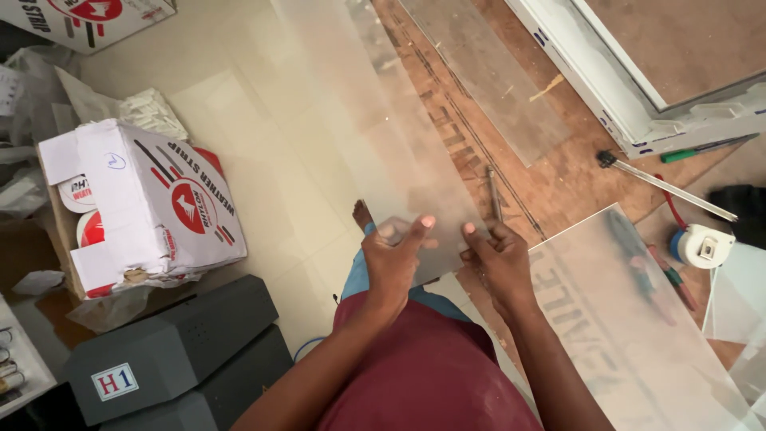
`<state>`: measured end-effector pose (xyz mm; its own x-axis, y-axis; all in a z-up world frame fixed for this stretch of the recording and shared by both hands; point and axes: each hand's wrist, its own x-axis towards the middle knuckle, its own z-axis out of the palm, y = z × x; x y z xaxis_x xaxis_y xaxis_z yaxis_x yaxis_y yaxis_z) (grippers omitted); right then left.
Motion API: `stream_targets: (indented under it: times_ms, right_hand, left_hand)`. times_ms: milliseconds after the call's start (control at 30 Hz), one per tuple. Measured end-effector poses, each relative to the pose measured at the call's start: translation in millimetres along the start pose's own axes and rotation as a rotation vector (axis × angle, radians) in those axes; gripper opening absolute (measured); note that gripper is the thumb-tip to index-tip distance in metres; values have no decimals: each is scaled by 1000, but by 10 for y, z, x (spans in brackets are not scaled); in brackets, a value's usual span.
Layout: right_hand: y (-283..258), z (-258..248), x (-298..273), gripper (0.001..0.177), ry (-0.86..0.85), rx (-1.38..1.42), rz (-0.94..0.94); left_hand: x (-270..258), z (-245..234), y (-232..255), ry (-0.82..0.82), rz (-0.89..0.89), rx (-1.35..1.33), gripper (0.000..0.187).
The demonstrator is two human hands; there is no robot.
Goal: Measure and cut a piece of glass for a window frame using a glass cutter and a straight edge.
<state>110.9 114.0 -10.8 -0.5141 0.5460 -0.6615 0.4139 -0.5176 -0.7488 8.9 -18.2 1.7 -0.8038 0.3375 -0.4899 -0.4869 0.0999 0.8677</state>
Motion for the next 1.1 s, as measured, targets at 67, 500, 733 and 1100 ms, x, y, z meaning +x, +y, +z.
stream_targets:
  times_ms: [67, 500, 733, 1100]
  right_hand:
    - [-39, 33, -34, 39, 36, -37, -11]
    - [-541, 90, -420, 46, 275, -558, -344]
    - [-1086, 687, -101, 104, 172, -992, -699]
    - [-1519, 845, 678, 85, 252, -1177, -658]
  left_hand:
    - [-18, 20, 60, 6, -48, -19, 33]
    - [44, -20, -193, -55, 25, 28, 37]
    - [426, 319, -416, -100, 79, 168, 21]
    - [1098, 1149, -690, -189, 312, 135, 9]
